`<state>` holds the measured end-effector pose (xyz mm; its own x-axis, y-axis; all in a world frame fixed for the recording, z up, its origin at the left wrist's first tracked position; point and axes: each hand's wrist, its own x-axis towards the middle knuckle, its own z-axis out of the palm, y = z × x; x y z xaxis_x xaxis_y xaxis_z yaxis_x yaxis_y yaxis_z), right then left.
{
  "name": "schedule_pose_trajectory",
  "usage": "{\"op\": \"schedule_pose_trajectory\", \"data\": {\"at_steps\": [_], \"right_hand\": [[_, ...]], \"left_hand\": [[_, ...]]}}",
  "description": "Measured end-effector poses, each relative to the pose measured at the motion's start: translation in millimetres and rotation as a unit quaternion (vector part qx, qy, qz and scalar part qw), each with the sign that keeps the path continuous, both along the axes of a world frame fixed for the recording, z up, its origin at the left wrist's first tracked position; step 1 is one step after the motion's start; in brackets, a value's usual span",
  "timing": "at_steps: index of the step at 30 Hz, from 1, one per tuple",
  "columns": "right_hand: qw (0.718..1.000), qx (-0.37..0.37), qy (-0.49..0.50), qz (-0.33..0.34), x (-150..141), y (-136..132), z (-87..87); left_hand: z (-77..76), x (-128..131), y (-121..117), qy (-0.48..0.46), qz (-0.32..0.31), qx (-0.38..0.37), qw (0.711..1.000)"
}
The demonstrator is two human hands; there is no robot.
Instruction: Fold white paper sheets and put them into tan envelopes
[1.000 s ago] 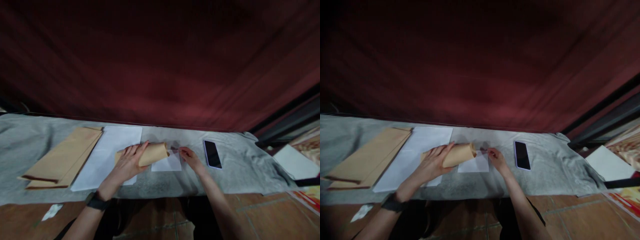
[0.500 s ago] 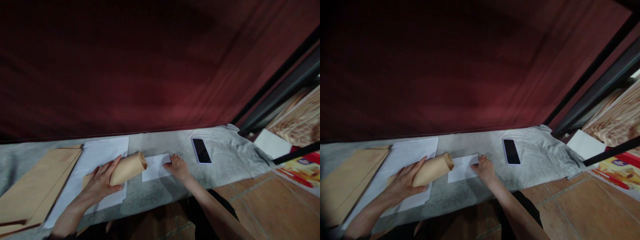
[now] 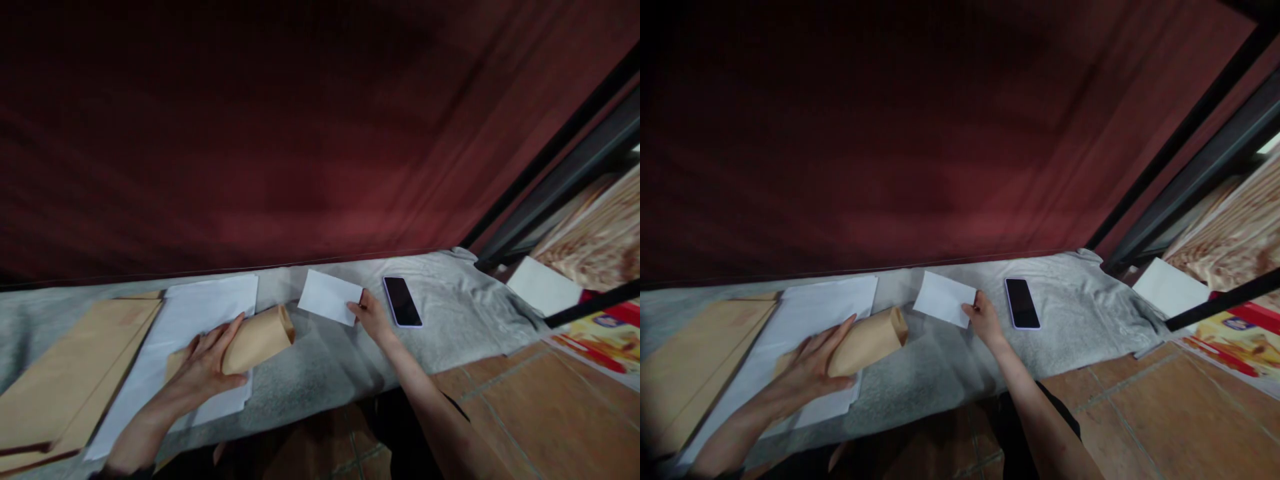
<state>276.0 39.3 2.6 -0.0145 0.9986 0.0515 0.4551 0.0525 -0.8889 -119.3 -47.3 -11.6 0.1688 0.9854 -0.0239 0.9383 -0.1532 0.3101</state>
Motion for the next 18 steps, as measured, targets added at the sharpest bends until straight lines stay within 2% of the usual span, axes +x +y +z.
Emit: {"op": "schedule_pose_trajectory", "data": {"at_steps": [3, 5, 8, 12, 18], "right_hand": [[0.989, -0.011, 0.143, 0.035, -1.5, 1.8, -0.6], [0.979, -0.016, 0.186, 0.076, -5.0, 0.0, -4.6], [0.986, 0.008, 0.111, 0.122, -8.0, -3.1, -12.0], [0.993, 0.030, 0.005, 0.117, -5.7, -3.6, -15.5], [0.991, 0.037, -0.030, 0.127, -3.1, -3.1, -10.1]], "left_hand": [[7.4, 7.2, 0.4, 0.005, 0.009, -0.002, 1.000], [10.5, 11.0, 0.5, 0.009, 0.016, 0.005, 1.000], [11.7, 14.0, 0.2, 0.015, 0.018, 0.026, 0.999], [10.5, 16.6, -0.4, 0.026, -0.001, 0.059, 0.998], [12.5, 23.4, -0.4, 0.041, -0.011, 0.083, 0.996]]}}
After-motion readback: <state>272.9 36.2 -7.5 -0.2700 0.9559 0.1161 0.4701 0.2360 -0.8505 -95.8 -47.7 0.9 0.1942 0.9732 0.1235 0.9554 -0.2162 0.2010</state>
